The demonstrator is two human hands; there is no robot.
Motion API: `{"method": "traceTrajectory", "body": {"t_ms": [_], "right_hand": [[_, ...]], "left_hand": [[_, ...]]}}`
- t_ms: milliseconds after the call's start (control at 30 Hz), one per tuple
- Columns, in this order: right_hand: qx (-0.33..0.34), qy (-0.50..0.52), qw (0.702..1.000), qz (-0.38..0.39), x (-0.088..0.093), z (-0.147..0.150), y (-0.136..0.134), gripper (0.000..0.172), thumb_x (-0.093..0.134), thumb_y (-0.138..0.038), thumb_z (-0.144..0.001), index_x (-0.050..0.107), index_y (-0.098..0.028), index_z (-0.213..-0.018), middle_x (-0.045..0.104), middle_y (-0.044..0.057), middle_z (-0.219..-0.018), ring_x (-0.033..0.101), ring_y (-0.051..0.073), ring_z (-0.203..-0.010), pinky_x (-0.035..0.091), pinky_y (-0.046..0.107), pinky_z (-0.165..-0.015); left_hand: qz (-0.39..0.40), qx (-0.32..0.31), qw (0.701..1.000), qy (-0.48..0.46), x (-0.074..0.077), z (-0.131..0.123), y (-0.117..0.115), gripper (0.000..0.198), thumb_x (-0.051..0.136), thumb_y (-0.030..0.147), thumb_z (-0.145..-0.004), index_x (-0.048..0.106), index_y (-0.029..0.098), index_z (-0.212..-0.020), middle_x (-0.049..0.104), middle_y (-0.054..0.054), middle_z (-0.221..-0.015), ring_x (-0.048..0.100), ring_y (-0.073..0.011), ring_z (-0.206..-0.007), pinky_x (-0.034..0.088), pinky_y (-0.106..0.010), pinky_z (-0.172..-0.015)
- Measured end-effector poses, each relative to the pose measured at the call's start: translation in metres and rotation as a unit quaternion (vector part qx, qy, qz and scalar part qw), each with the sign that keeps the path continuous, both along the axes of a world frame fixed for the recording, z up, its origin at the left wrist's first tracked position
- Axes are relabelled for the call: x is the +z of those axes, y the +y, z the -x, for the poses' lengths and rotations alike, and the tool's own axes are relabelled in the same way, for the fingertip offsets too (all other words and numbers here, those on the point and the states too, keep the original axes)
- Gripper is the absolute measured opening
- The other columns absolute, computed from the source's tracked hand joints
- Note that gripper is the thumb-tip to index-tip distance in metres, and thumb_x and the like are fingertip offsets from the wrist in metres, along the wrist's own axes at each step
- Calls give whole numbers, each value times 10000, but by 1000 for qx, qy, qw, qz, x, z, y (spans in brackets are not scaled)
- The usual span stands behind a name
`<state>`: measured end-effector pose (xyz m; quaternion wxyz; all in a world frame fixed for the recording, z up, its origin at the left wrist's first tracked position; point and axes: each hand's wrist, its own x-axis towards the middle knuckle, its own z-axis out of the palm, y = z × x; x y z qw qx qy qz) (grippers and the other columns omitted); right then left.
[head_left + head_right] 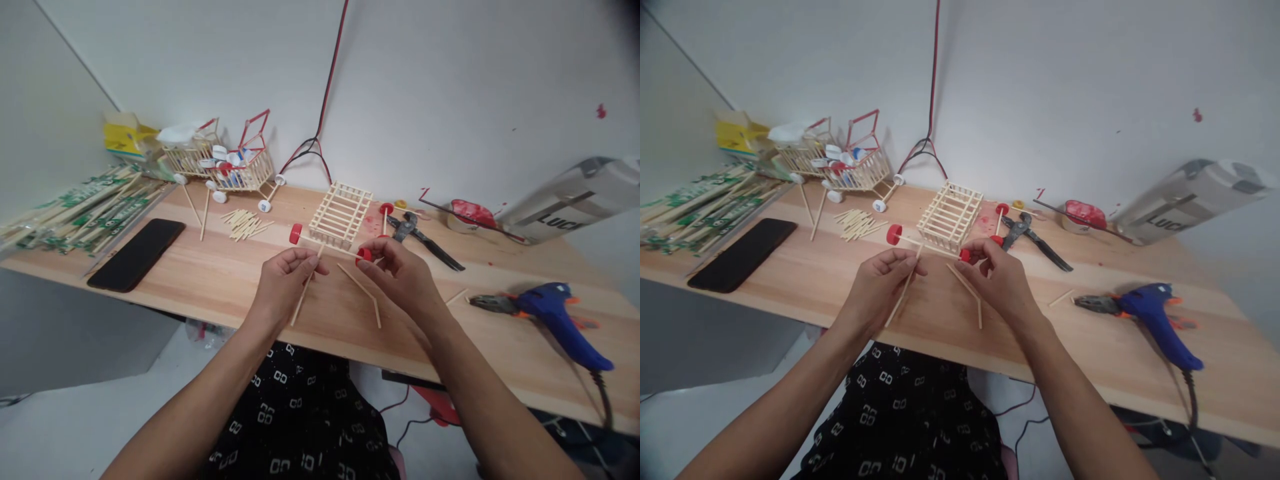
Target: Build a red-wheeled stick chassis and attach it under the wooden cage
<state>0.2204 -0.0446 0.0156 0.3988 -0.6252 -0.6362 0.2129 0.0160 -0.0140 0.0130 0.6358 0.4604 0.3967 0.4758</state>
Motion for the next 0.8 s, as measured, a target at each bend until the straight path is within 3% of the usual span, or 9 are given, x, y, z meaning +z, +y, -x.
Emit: {"method": "traceTrajectory", "body": {"t_ms": [300, 800], "right_hand": [[-8, -13, 1000, -12, 3, 2, -1, 308, 659, -457, -798, 601, -222, -988, 653, -1, -830, 526, 107, -591, 411, 264, -573], [-24, -11, 999, -40, 1, 6, -2, 297, 676, -436, -790, 607, -221, -983, 665, 6, -840, 572, 121, -623, 448, 271, -615]], "left_hand": [[6, 1, 1000, 3, 0, 1, -1, 99, 707, 271, -766, 677, 177, -754, 689, -20, -729, 474, -93, -576, 349, -251, -602], [3, 10, 1000, 3, -3, 2, -1, 107, 710, 267, -763, 686, 168, -799, 693, -22, -725, 521, -100, -614, 403, -251, -648]]}}
